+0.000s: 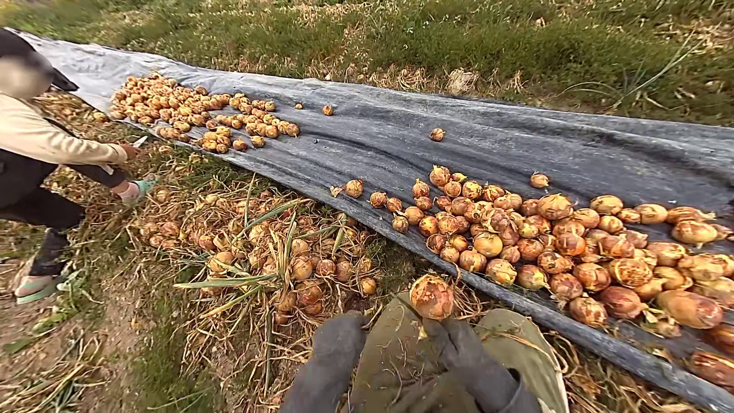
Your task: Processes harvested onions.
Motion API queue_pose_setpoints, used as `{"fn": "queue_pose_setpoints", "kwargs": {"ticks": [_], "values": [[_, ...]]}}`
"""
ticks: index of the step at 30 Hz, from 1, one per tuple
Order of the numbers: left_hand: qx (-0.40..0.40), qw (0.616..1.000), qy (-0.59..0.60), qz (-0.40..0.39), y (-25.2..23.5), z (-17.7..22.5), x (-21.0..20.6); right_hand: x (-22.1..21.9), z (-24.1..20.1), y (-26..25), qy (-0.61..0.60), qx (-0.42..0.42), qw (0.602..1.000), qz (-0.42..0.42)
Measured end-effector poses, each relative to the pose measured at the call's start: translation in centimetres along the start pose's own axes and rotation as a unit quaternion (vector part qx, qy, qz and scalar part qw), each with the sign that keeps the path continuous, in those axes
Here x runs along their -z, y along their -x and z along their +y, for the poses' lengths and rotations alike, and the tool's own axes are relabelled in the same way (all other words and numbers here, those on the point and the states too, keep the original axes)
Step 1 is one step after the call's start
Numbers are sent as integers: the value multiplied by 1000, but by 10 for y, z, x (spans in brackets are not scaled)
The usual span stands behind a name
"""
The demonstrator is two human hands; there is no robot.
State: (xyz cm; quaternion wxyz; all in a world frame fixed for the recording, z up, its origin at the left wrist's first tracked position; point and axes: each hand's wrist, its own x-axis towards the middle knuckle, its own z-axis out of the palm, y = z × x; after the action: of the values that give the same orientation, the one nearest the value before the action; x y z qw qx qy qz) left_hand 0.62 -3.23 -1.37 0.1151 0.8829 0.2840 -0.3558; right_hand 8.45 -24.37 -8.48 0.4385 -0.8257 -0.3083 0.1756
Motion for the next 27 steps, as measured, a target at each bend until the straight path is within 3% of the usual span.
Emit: {"fn": "queue_pose_setpoints", "kwargs": {"ticks": [1,3,6,8,11,14,16,18,21,23,25,27], "values": [[34,999,-4,-13,-17,-12,1,17,-4,-16,20,-9,999,24],[28,999,25,-34,-47,-26,-3,52,-13,-45,57,-56,995,67],[-5,983,178,44,-131,-36,-49,68,-5,-64,2,-99,979,180],[25,965,248,78,-185,-21,-71,61,3,-55,-75,-106,970,207],[119,940,299,114,-227,12,-79,41,10,-18,-132,-151,973,114],[167,922,316,147,-242,19,-81,18,18,22,-136,-202,970,22],[131,918,342,153,-241,11,-85,8,23,41,-118,-207,971,-13],[17,901,399,171,-222,-6,-89,3,28,47,-96,-192,976,-32],[-154,824,514,181,-152,-27,-92,0,26,39,-67,-179,980,-57],[-252,788,532,180,-95,-34,-81,-2,17,23,-49,-161,982,-83],[-340,765,513,190,-48,-36,-72,-10,3,9,-86,-132,982,-105],[-392,761,481,187,-13,-34,-66,-27,-11,7,-200,-102,970,-92]]}}
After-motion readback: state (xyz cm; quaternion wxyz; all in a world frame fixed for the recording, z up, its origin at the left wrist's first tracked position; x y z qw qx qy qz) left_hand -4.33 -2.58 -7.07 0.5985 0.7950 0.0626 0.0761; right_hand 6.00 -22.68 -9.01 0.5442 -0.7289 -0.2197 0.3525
